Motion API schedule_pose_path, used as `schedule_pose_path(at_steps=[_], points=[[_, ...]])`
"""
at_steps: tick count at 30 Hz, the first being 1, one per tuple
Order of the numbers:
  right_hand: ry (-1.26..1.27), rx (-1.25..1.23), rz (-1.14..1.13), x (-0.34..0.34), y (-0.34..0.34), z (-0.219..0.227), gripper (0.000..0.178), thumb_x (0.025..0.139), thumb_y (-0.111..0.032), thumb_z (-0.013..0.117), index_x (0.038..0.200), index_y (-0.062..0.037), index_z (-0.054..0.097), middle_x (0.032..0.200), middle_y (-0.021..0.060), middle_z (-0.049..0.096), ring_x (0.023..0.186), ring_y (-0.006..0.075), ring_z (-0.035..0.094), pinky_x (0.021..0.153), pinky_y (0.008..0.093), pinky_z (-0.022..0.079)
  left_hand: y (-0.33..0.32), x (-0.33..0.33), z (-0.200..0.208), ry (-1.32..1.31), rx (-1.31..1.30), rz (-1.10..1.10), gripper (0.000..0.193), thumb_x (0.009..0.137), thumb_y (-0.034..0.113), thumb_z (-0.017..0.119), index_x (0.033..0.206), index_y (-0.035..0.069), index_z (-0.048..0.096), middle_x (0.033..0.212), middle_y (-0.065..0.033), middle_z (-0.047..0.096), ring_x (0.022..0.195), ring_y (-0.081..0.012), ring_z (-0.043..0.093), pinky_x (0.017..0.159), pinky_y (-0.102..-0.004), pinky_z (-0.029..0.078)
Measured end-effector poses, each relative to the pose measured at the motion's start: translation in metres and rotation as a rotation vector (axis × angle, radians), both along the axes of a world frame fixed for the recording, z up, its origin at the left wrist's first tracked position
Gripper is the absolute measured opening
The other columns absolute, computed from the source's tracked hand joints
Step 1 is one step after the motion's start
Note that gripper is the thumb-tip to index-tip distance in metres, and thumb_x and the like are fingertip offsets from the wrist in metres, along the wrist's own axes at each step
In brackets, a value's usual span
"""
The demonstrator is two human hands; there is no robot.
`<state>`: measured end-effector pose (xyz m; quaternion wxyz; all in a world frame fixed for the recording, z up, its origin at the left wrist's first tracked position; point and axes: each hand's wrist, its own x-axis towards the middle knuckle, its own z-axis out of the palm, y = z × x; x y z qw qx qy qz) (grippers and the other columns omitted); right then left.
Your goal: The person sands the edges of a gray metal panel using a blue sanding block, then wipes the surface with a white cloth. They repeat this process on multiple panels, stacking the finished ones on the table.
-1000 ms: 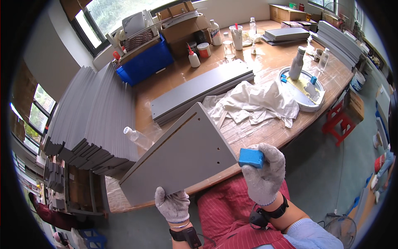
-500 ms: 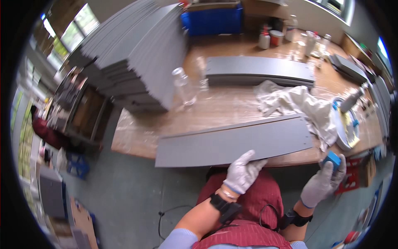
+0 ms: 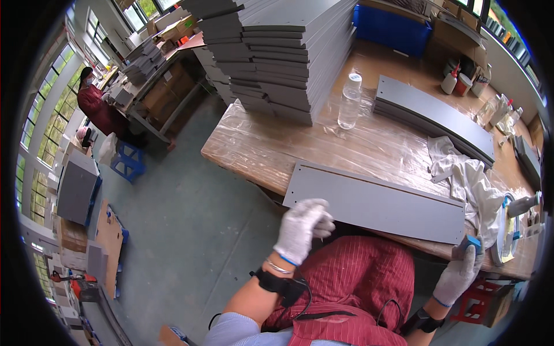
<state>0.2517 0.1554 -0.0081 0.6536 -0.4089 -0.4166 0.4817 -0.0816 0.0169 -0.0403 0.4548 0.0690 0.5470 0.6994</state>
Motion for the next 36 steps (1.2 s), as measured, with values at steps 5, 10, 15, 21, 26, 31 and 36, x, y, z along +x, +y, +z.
schedule_pose_path(at_steps=[5,10,15,21,26,31,36], points=[[0.156,-0.373,0.23,-0.026,-0.01,-0.031,0.036,0.099,-0.017,0.062,0.133,-0.0101,0.057,0.115,0.0046,0.068,0.102,0.0161,0.067,0.087,0.0375,0.055,-0.022,-0.1,-0.051,0.452,-0.243,0.306,0.022,0.097,0.014,0.066,0.117,0.005,0.065,0.092,-0.0047,0.068,0.077,-0.0145,0.066,0.065,-0.0265,0.056],[0.305,-0.489,0.328,-0.026,0.007,-0.058,0.017,0.098,-0.024,0.065,0.114,-0.0168,0.07,0.109,-0.0003,0.074,0.096,0.0172,0.068,0.085,0.0458,0.055,-0.005,-0.097,-0.042,0.427,-0.388,0.013,0.046,0.091,0.017,0.073,0.132,0.004,0.058,0.105,-0.008,0.068,0.087,-0.0172,0.068,0.064,-0.0291,0.058],[0.376,-0.428,0.382,-0.024,0.015,-0.061,0.023,0.098,-0.024,0.066,0.118,-0.0148,0.068,0.109,0.0009,0.072,0.094,0.0172,0.065,0.085,0.0405,0.054,-0.033,-0.098,-0.022,-0.055,0.024,-0.232,0.054,0.086,0.008,0.062,0.139,0.003,0.053,0.106,-0.0076,0.067,0.074,-0.0116,0.066,0.051,-0.0213,0.051],[0.251,-0.297,0.215,-0.016,0.003,-0.036,0.029,0.099,-0.025,0.064,0.125,-0.0129,0.066,0.115,0.002,0.07,0.096,0.016,0.064,0.084,0.0406,0.053,-0.065,-0.064,-0.023,-0.18,0.273,-0.369,0.078,0.066,0.006,0.066,0.141,-0.003,0.048,0.125,-0.0105,0.064,0.106,-0.0196,0.066,0.094,-0.032,0.055],[0.316,-0.077,0.432,0.001,0.023,-0.01,0.03,0.1,-0.026,0.062,0.126,-0.0123,0.065,0.118,0.003,0.07,0.103,0.0187,0.065,0.099,0.0428,0.045,-0.081,-0.038,0.013,-0.167,0.377,-0.27,0.082,0.062,0.002,0.066,0.142,-0.003,0.047,0.129,-0.0115,0.062,0.117,-0.0235,0.062,0.107,-0.0378,0.049],[0.206,-0.074,0.352,-0.036,0.016,0.025,0.032,0.099,-0.017,0.062,0.129,-0.0052,0.061,0.123,0.0113,0.067,0.112,0.0233,0.064,0.094,0.045,0.052,-0.072,-0.011,0.055,-0.134,0.368,-0.231,0.081,0.066,0.0,0.062,0.145,-0.003,0.042,0.132,-0.0136,0.059,0.118,-0.0241,0.061,0.105,-0.0364,0.05],[-0.332,0.211,0.258,-0.089,-0.083,0.077,0.047,0.087,-0.008,0.071,0.13,0.0021,0.057,0.121,0.0091,0.059,0.108,0.0179,0.059,0.097,0.0337,0.05,-0.071,0.011,0.076,0.014,0.331,-0.215,0.075,0.072,0.0,0.06,0.144,-0.003,0.04,0.125,-0.0143,0.06,0.109,-0.0206,0.064,0.089,-0.0325,0.057]])
